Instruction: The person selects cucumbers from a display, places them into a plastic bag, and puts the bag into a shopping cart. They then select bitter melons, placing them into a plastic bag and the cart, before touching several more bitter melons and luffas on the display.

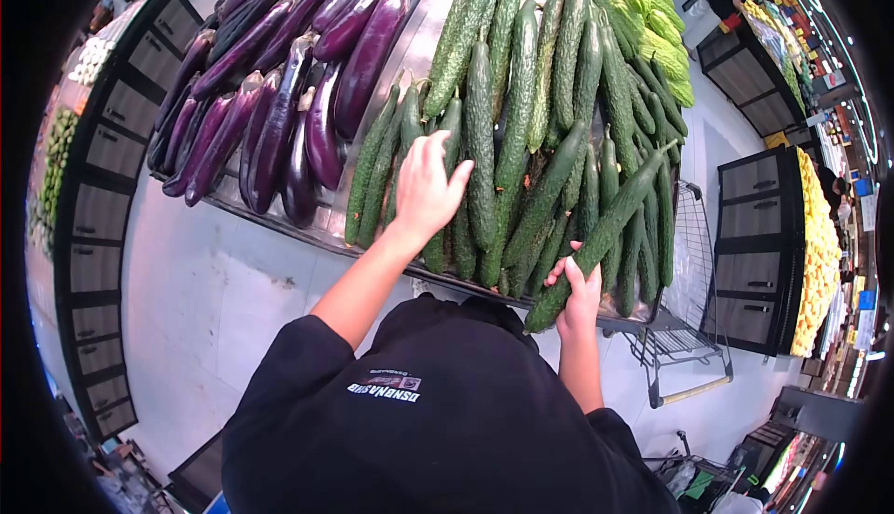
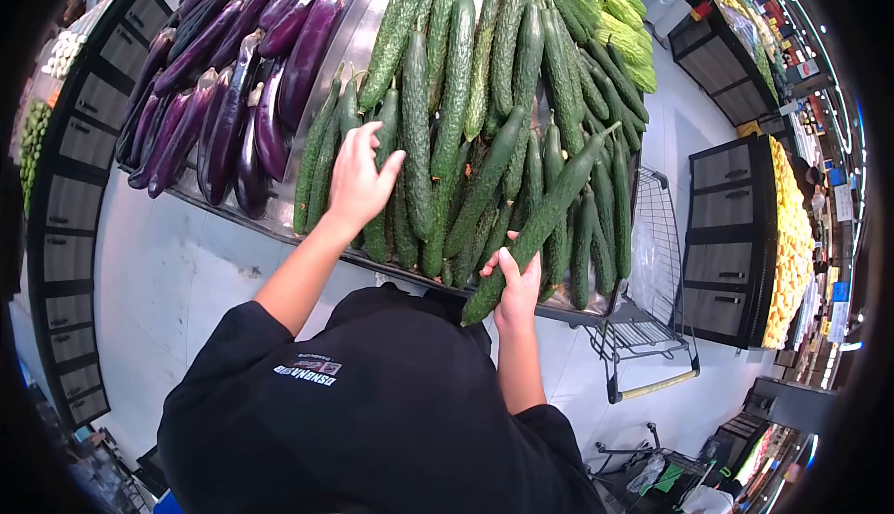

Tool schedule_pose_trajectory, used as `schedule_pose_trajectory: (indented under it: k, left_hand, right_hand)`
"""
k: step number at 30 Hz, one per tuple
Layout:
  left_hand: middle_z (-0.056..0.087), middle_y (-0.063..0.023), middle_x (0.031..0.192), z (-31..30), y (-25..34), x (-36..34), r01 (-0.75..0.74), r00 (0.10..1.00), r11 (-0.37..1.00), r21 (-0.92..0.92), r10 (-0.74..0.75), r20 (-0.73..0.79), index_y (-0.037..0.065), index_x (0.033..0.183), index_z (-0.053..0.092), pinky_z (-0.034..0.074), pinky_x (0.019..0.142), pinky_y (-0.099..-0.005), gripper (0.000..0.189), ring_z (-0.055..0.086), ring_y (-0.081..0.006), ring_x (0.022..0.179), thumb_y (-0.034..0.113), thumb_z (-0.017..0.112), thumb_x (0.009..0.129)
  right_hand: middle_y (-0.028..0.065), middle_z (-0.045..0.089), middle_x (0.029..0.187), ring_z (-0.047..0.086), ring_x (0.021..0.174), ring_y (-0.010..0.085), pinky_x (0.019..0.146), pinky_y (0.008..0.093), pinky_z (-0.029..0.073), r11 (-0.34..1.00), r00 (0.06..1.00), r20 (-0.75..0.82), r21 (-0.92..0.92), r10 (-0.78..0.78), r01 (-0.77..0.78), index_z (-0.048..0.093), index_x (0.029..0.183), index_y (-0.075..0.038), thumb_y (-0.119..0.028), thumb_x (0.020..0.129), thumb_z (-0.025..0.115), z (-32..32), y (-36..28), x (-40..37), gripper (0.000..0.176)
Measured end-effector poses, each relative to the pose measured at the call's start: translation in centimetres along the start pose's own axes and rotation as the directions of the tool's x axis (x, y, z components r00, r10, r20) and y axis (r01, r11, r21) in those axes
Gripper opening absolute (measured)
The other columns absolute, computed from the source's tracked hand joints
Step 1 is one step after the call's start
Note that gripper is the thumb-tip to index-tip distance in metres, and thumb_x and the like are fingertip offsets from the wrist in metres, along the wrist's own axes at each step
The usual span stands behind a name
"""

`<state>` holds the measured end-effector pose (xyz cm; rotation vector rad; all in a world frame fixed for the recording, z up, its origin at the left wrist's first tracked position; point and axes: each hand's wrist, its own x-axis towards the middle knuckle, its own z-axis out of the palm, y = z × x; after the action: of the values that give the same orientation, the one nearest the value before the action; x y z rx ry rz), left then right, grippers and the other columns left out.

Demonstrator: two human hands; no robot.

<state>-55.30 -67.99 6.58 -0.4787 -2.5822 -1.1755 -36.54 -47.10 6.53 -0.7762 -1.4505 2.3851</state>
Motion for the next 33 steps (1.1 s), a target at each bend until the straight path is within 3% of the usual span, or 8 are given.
schedule_pose_trajectory:
  k: [1, 8, 16, 21, 23, 25, 29, 33]
  left_hand:
    - [0.052, -0.0180, 0.111, 0.9, -0.1, -0.1, -0.130, 0.987, 0.981, 0.141, 0.141, -0.074, 0.003, 0.132, 0.047, 0.042, 0.093, -0.0464, 0.057, 0.053, -0.0353, 0.104, 0.027, 0.072, 0.087]
    - [0.052, -0.0169, 0.121, 3.2, 3.0, 0.2, -0.027, 0.998, 0.963, 0.269, 0.011, 0.061, 0.015, 0.154, 0.035, 0.039, 0.094, -0.0470, 0.083, 0.051, -0.0335, 0.111, 0.039, 0.074, 0.085]
    - [0.043, -0.0204, 0.130, 3.4, 3.9, 0.0, -0.041, 0.999, 0.980, 0.194, 0.034, 0.037, 0.007, 0.145, 0.045, 0.037, 0.097, -0.0455, 0.070, 0.046, -0.0358, 0.116, 0.031, 0.074, 0.087]
    - [0.056, -0.0160, 0.114, 5.4, 7.7, 1.5, -0.274, 0.962, 0.955, -0.112, 0.270, -0.047, 0.003, 0.131, 0.053, 0.038, 0.096, -0.0438, 0.051, 0.054, -0.0314, 0.109, 0.030, 0.068, 0.091]
    - [0.058, -0.0157, 0.112, 6.4, 9.3, 4.5, -0.293, 0.956, 0.956, 0.006, 0.293, -0.027, 0.005, 0.133, 0.052, 0.040, 0.092, -0.0463, 0.054, 0.054, -0.0336, 0.105, 0.032, 0.069, 0.089]
    - [0.065, -0.0124, 0.102, 7.1, 10.6, 5.5, -0.339, 0.935, 0.889, 0.308, 0.283, 0.213, 0.012, 0.146, 0.045, 0.040, 0.088, -0.0444, 0.074, 0.057, -0.0291, 0.101, 0.048, 0.069, 0.086]
    - [0.067, -0.0098, 0.092, 8.1, 10.3, 2.1, -0.478, 0.842, 0.794, 0.376, 0.293, 0.452, 0.013, 0.157, 0.028, 0.040, 0.087, -0.0427, 0.094, 0.059, -0.0270, 0.091, 0.050, 0.072, 0.083]
    - [0.062, -0.0070, 0.082, 8.5, 9.8, 1.5, -0.457, 0.864, 0.824, 0.334, 0.322, 0.387, 0.011, 0.158, 0.027, 0.041, 0.086, -0.0413, 0.089, 0.059, -0.0235, 0.083, 0.037, 0.072, 0.085]
  right_hand:
    - [0.0059, 0.059, 0.082, 0.059, 0.070, 0.0167, 0.067, 0.0324, 0.051, 1.000, 1.000, -0.012, 0.004, -0.006, 0.006, 0.050, 0.126, -0.006, -0.009, 0.094, 0.064, 0.0, 0.1, -0.4, 0.035]
    - [0.0070, 0.059, 0.083, 0.059, 0.070, 0.0170, 0.067, 0.0320, 0.052, 0.999, 0.999, -0.047, -0.041, -0.003, 0.002, 0.047, 0.129, -0.004, -0.010, 0.094, 0.061, -0.5, 0.5, -0.9, 0.038]
    - [0.0045, 0.060, 0.088, 0.061, 0.071, 0.0137, 0.065, 0.0292, 0.052, 0.997, 1.000, -0.003, -0.075, -0.022, 0.022, 0.050, 0.127, -0.004, -0.008, 0.092, 0.068, 0.1, 0.1, 0.5, 0.040]
    - [0.0046, 0.059, 0.090, 0.061, 0.072, 0.0136, 0.066, 0.0291, 0.053, 0.987, 0.992, 0.060, -0.111, -0.111, 0.117, 0.049, 0.128, -0.001, -0.008, 0.092, 0.069, 0.9, -0.2, 1.2, 0.042]
    - [0.0048, 0.060, 0.090, 0.061, 0.072, 0.0137, 0.065, 0.0294, 0.054, 0.992, 0.991, 0.094, -0.076, -0.098, 0.105, 0.049, 0.129, -0.001, -0.008, 0.092, 0.068, 0.8, -0.5, 1.4, 0.042]
    - [0.0052, 0.060, 0.090, 0.061, 0.071, 0.0135, 0.064, 0.0291, 0.054, 0.993, 0.991, 0.084, -0.055, -0.100, 0.105, 0.048, 0.129, -0.001, -0.007, 0.091, 0.068, 0.4, -0.7, 1.4, 0.043]
    - [0.0050, 0.060, 0.085, 0.060, 0.068, 0.0135, 0.064, 0.0280, 0.054, 0.997, 0.998, 0.003, -0.018, -0.070, 0.070, 0.049, 0.128, -0.001, -0.004, 0.092, 0.066, -1.0, -0.9, 1.5, 0.040]
    - [0.0064, 0.059, 0.081, 0.059, 0.066, 0.0154, 0.062, 0.0300, 0.053, 0.999, 0.998, -0.043, -0.027, -0.046, 0.044, 0.048, 0.129, -0.003, -0.009, 0.094, 0.061, -2.0, -0.8, 1.8, 0.038]
